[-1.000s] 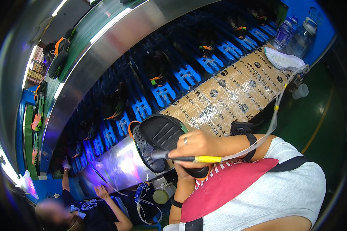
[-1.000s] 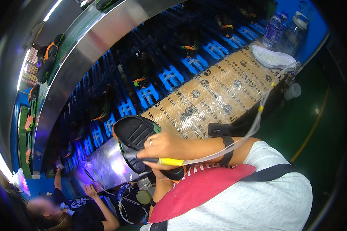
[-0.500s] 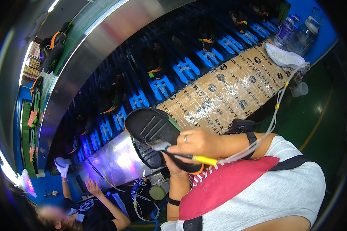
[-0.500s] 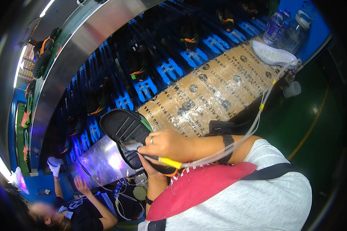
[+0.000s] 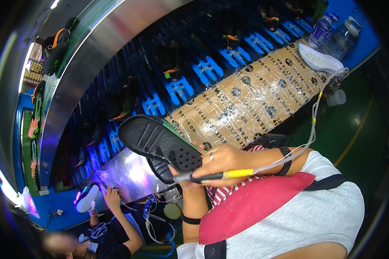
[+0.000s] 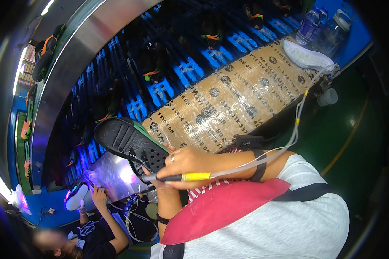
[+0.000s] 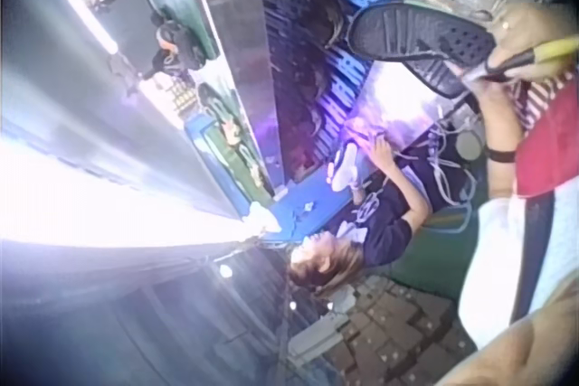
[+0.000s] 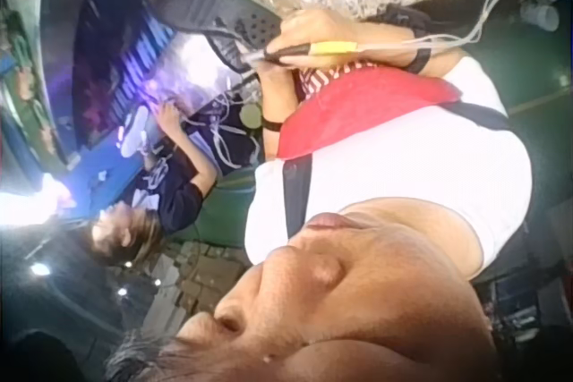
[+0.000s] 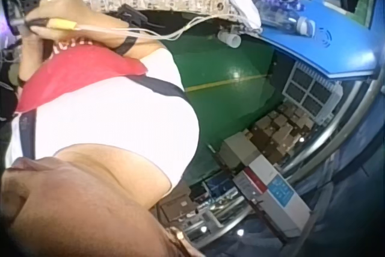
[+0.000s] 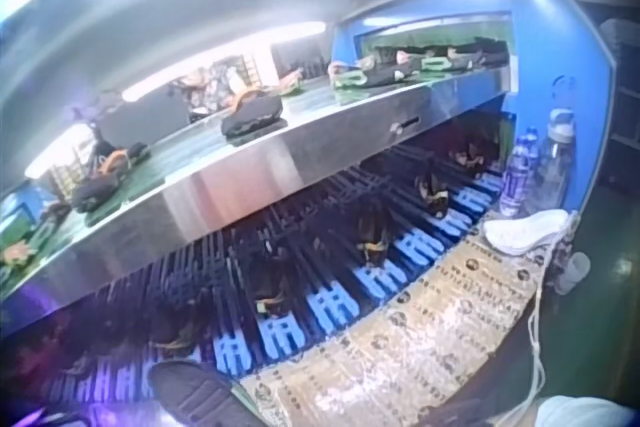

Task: Applying adhesive/glue to the underside of shoe soles using a brush on a production line.

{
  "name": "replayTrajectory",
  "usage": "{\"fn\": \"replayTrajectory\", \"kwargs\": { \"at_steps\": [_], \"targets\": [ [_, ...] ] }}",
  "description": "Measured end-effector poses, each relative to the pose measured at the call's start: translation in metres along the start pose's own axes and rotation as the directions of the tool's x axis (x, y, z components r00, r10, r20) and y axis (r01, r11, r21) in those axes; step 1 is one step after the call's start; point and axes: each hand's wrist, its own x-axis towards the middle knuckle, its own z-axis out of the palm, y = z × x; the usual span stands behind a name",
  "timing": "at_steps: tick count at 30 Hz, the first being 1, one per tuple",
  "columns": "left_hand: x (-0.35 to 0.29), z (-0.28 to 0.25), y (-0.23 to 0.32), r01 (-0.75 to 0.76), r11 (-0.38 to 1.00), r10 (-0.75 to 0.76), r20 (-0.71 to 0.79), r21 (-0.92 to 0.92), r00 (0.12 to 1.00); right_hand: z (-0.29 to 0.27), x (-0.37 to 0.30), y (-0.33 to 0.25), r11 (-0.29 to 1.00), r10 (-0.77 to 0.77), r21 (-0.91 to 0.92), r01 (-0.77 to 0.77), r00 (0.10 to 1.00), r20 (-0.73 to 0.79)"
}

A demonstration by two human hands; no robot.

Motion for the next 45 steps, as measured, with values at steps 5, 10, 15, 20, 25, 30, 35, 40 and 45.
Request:
{"fn": "replayTrajectory", "kwargs": {
  "at_steps": [5,10,15,20,25,30,35,40,45],
  "targets": [
    [0.004,0.004,0.005,-0.074,0.997,0.073,0.080,0.017,0.994,0.009,-0.007,0.002,0.994,0.059,-0.090,-0.061,0.998,-0.024],
    [0.010,-0.006,0.018,-0.103,0.994,0.107,0.195,-0.029,0.975,-0.002,-0.002,-0.006,0.943,0.124,0.301,-0.144,0.989,0.084],
    [0.010,0.001,0.030,-0.117,0.993,0.116,0.170,-0.004,0.979,0.000,-0.007,-0.004,0.965,0.175,0.172,-0.199,0.974,0.143],
    [0.006,0.015,0.043,-0.070,0.996,0.055,0.266,0.048,0.962,-0.013,0.005,-0.011,0.902,0.135,0.373,-0.218,0.963,0.235],
    [0.008,0.024,0.055,-0.094,0.960,0.039,0.208,0.263,0.977,-0.004,-0.007,-0.002,0.990,0.124,0.044,-0.134,0.974,0.190],
    [0.003,0.013,0.070,0.024,0.936,-0.072,0.124,0.351,0.990,-0.015,-0.003,-0.005,0.973,0.037,0.202,-0.110,0.943,0.332],
    [0.006,-0.009,0.077,0.025,0.908,-0.006,-0.046,0.419,0.999,-0.001,-0.011,-0.001,0.997,0.073,-0.034,-0.066,0.961,0.268],
    [0.007,-0.013,0.084,0.058,0.884,-0.050,-0.031,0.464,0.998,-0.012,-0.005,-0.009,0.982,0.020,0.160,-0.101,0.895,0.445],
    [0.006,-0.001,0.086,0.029,0.878,-0.068,0.064,0.478,0.996,0.002,-0.011,-0.001,1.000,0.019,-0.018,-0.016,0.983,0.184]
  ]
}}
